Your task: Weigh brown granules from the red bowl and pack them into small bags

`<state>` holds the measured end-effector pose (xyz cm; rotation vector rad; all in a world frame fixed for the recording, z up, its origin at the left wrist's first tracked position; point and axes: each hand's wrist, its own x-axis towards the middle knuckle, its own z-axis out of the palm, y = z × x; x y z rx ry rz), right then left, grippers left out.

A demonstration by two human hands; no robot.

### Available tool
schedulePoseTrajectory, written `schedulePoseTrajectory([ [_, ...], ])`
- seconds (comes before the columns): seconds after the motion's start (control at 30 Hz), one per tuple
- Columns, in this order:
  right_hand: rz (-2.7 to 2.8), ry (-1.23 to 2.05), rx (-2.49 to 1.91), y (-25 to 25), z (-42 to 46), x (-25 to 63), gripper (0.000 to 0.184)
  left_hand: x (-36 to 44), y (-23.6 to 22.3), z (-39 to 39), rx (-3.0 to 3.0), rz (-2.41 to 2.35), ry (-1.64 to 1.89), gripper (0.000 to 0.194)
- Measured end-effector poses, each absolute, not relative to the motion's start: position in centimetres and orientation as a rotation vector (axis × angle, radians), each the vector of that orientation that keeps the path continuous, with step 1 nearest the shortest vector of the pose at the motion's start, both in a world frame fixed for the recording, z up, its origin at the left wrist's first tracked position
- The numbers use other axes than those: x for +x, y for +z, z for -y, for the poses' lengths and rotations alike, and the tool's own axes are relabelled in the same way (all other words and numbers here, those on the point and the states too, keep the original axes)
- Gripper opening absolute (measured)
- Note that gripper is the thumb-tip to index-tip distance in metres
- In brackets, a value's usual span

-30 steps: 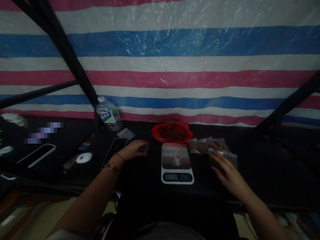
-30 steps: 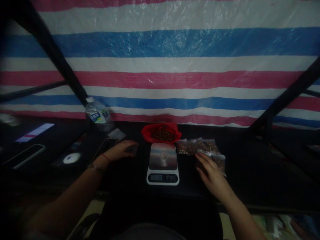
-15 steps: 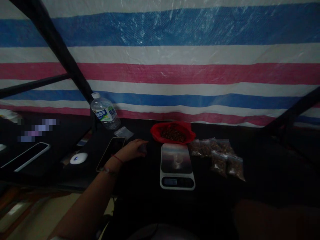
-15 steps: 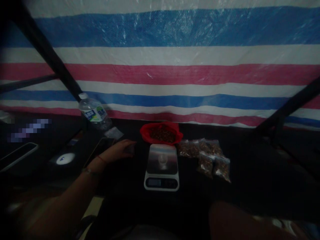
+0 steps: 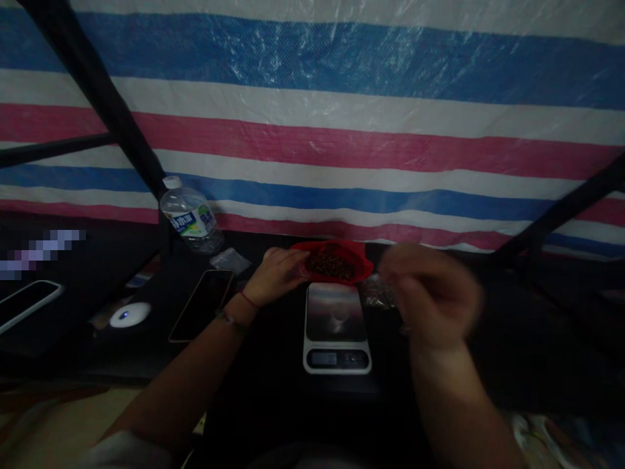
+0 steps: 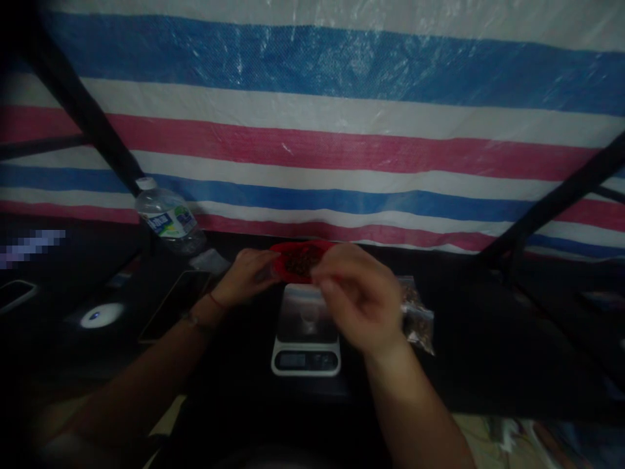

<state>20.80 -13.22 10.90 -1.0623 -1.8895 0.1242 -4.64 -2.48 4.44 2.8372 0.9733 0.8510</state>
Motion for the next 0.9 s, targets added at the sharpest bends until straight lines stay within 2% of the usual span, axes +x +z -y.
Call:
schedulePoseTrajectory([
  [0.13, 1.944, 0.27, -1.159, 8.1, 9.0, 19.7, 0.018, -0.8, 4.1, 1.8, 2.861, -0.898, 0.883, 0.055],
  [0.3, 1.951, 0.442, -1.275, 3.6, 6.8, 19.0, 0.012, 1.0, 2.8, 2.2, 2.917, -0.733, 0.884, 0.048],
  [0.5, 1.706, 0.621, -1.289, 1.4, 7.0, 19.5, 0.014, 0.1, 1.5, 3.4, 2.778, -0.979, 1.234, 0.041],
  [0.63, 1.599, 0.623, -1.306, 0.7, 6.9, 19.7, 0.014, 0.1, 1.4, 3.4, 2.769, -0.835, 1.02, 0.025],
  [0.9, 1.755, 0.5, -1.24, 1.2, 7.5, 18.9, 0.013, 1.3, 1.6, 3.6, 2.737, -0.787, 0.889, 0.026],
])
